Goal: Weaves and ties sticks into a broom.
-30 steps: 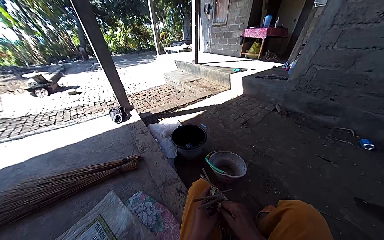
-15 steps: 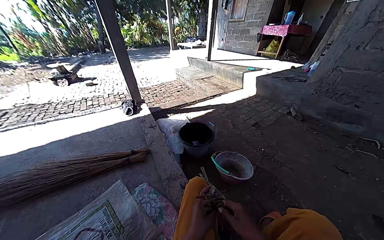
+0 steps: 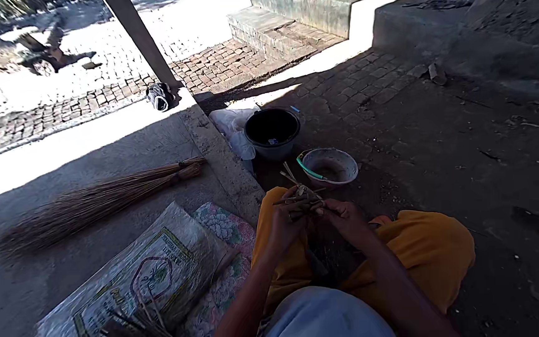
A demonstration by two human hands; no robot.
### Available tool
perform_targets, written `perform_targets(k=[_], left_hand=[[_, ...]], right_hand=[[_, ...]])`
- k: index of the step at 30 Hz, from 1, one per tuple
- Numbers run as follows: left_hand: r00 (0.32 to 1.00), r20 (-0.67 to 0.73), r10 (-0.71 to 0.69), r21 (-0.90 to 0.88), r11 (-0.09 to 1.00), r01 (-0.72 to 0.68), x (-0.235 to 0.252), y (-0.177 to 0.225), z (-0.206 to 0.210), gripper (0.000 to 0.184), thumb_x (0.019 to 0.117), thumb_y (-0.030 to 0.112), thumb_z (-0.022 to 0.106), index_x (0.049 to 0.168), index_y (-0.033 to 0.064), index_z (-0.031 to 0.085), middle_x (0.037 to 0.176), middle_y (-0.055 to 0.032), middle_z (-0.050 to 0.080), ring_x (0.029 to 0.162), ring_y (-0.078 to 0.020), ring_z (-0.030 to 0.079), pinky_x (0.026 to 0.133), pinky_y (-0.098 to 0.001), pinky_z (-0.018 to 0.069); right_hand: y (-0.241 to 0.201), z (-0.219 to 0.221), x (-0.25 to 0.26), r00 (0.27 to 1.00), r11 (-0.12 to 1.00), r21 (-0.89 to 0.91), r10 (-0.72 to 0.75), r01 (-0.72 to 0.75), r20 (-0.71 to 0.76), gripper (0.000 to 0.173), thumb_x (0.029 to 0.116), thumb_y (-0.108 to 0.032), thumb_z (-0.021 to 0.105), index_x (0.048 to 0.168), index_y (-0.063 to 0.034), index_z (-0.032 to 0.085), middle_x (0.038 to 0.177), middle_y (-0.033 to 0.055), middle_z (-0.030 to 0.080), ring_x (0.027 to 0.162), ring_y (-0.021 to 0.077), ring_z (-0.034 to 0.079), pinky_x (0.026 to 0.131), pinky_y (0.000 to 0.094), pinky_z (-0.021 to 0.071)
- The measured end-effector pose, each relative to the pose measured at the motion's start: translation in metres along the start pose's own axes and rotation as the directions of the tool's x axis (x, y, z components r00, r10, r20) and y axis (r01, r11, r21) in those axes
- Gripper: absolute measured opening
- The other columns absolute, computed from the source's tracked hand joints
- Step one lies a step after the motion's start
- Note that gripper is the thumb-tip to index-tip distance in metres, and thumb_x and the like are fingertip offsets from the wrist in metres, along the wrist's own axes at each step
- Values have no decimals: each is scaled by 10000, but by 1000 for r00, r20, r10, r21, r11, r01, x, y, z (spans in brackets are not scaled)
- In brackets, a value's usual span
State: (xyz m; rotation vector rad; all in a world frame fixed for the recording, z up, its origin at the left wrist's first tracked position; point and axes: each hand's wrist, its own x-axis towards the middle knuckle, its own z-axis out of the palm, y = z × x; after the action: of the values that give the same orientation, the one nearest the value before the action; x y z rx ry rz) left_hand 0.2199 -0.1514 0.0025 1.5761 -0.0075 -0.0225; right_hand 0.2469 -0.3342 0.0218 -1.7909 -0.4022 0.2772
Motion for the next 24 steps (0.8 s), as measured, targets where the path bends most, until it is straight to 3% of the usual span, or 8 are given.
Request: perform_targets(k=[6,12,19,22,24], left_hand=[[996,27,-83,-87,993,85,5,9,-1,788,851,-140,695,1542,33,356,1258,-142,671,903,-167,738,835,-303,623],[994,14,-110,-76,991,111,7,10,2,791,849,-146,700,1541,59,375,1282,-133,654,885,-145,729,810,-287,618],[997,21,-79,-48,996,80,5,11,5,765,868,-118,700,1539,54,374,1208,-117,697,843,-120,732,804,-268,615],[998,11,-66,-38,997,66,6,8,4,741,882,-109,688,1536,50,379,1170,-119,715,862,-124,734,815,-267,610],[998,-6,-62,-65,996,61,7,3,4,734,879,-126,672,1531,47,383,1141,-125,726,863,-129,735,812,-275,607]], right_hand=[[0,-4,9,994,993,118,-2,15,-112,39,976,-36,639,964,-28,675,828,24,684,722,70,638,705,216,551],[-8,-10,9,998,996,-62,59,-60,-12,44,961,-73,689,949,-35,707,896,29,663,771,59,605,727,232,518],[-15,-14,10,995,995,-41,92,-93,-27,40,944,-29,699,909,-15,688,844,37,639,735,67,582,698,228,503],[-16,-10,13,993,975,-189,119,-120,-18,88,952,-70,708,883,-24,677,850,51,628,749,103,586,709,290,507],[-14,-5,12,992,941,-316,129,-124,-6,113,974,-112,689,906,-22,693,882,83,643,799,166,611,755,382,512]])
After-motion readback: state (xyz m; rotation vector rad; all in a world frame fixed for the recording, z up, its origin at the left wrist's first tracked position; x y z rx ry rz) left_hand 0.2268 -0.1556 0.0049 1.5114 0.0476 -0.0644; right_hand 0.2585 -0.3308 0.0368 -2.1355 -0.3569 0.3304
